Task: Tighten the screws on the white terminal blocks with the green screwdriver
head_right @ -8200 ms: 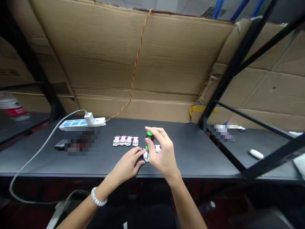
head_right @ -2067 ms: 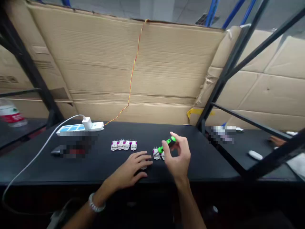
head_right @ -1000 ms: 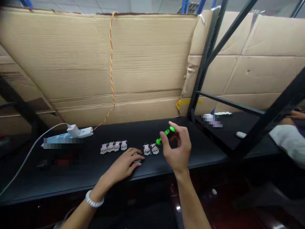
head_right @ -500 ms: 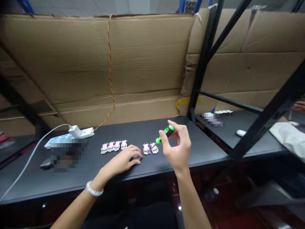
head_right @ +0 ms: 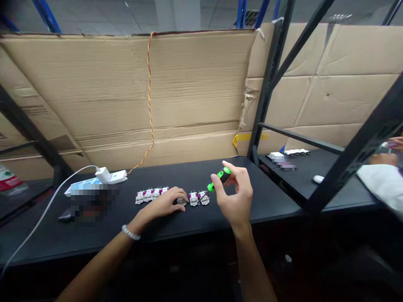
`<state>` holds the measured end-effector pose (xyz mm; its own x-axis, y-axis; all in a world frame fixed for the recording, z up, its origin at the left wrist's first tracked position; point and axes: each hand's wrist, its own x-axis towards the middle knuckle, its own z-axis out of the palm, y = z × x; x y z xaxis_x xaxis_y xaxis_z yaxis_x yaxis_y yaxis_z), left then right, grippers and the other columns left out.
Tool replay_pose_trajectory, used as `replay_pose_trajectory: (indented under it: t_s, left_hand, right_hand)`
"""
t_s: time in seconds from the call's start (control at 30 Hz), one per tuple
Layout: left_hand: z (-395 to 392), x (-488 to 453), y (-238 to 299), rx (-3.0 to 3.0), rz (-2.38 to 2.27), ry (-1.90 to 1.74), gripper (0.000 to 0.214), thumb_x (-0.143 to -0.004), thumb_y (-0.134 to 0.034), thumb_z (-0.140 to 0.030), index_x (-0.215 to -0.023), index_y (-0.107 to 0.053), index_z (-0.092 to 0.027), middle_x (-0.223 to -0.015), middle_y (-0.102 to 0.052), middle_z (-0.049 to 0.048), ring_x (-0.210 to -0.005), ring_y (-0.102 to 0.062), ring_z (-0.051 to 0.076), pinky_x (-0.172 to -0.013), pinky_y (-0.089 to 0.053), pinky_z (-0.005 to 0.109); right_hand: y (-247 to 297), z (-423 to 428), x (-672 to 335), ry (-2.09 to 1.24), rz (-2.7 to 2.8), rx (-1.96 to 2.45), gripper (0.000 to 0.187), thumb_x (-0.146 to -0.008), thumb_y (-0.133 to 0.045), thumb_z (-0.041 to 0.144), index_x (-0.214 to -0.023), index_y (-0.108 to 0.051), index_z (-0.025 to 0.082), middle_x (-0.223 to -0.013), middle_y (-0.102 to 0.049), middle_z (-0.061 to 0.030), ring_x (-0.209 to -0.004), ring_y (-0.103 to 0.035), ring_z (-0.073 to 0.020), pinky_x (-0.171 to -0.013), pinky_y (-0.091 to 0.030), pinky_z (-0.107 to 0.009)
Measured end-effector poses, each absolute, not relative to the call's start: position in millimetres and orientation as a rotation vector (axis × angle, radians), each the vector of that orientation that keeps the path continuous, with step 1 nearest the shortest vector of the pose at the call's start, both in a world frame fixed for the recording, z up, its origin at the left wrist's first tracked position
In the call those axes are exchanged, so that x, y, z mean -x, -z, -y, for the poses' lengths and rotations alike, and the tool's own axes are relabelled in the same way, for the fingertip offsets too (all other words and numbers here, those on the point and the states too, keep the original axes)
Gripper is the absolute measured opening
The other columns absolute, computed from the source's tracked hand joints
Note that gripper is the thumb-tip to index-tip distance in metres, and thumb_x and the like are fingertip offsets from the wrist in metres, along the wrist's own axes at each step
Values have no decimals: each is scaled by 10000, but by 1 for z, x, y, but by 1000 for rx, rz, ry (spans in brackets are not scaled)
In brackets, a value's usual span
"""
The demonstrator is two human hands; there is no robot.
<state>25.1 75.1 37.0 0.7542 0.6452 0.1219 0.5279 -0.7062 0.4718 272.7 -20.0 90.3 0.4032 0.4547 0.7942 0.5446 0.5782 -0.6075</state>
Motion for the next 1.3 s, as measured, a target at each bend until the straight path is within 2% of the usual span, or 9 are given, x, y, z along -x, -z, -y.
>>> replay_pose_trajectory:
  t_s: [0.37, 0.57, 0.73, 0.97, 1.1, 1.17, 1.3]
  left_hand:
    - [-67, -28, -39, -2364, -1047, -469, 406, -816, -843, -198, -1170, -645, -221, -1207, -697, 38, -1032, -666, 243, -940, -525, 361]
    - [-66, -29, -36, -2345, -967, -534, 479, -800, -838, -178, -1221, -616, -229, -1296, -662, 55, -1114, -650, 257, -957, -523, 372]
    - [-67, -28, -34, -2333, -939, -563, 516, -791, -858, -205, -1243, -613, -239, -1299, -648, 51, -1087, -654, 251, -950, -535, 375]
    - [-65, -29, -35, -2334, -899, -612, 507, -830, -852, -235, -1277, -612, -251, -1340, -629, 66, -1240, -638, 273, -1096, -519, 420]
    - [-67, -11, -48, -2393, -998, -666, 468, -948, -740, -333, -1386, -585, -271, -1446, -600, 78, -1317, -612, 277, -1171, -481, 445]
    - [-72, 6, -54, -2437, -1165, -601, 462, -964, -709, -328, -1408, -593, -276, -1483, -599, 88, -1339, -606, 293, -1183, -470, 479]
    - [-83, 34, -54, -2513, -1446, -342, 481, -858, -796, -203, -1324, -692, -256, -1481, -650, 117, -1488, -500, 352, -1300, -266, 607]
  right_hand:
    - [-88, 20, -272, 44, 1222, 1025, 413, -926, -803, 333, -1319, -721, 239, -1003, -641, -25, -809, -641, -165, -736, -563, -331]
    - [-88, 19, -272, 31, 1228, 1027, 415, -927, -802, 334, -1322, -720, 238, -1013, -634, -25, -815, -638, -163, -742, -563, -327]
    - [-87, 18, -270, 33, 1237, 1033, 394, -930, -795, 337, -1301, -720, 229, -1022, -635, -28, -810, -637, -165, -747, -563, -335]
    - [-85, 17, -270, 42, 1246, 1038, 403, -923, -803, 356, -1296, -720, 227, -1016, -641, -31, -817, -652, -174, -739, -565, -339]
    - [-86, 18, -271, 51, 1235, 1049, 397, -926, -798, 352, -1297, -723, 233, -1008, -642, -26, -815, -651, -173, -738, -566, -337]
    - [-87, 18, -272, 50, 1227, 1048, 403, -923, -800, 356, -1299, -723, 235, -1014, -647, -27, -815, -653, -173, -737, -569, -336]
    - [-88, 18, -272, 56, 1219, 1035, 410, -914, -810, 361, -1293, -727, 230, -1013, -653, -27, -806, -656, -166, -737, -569, -326]
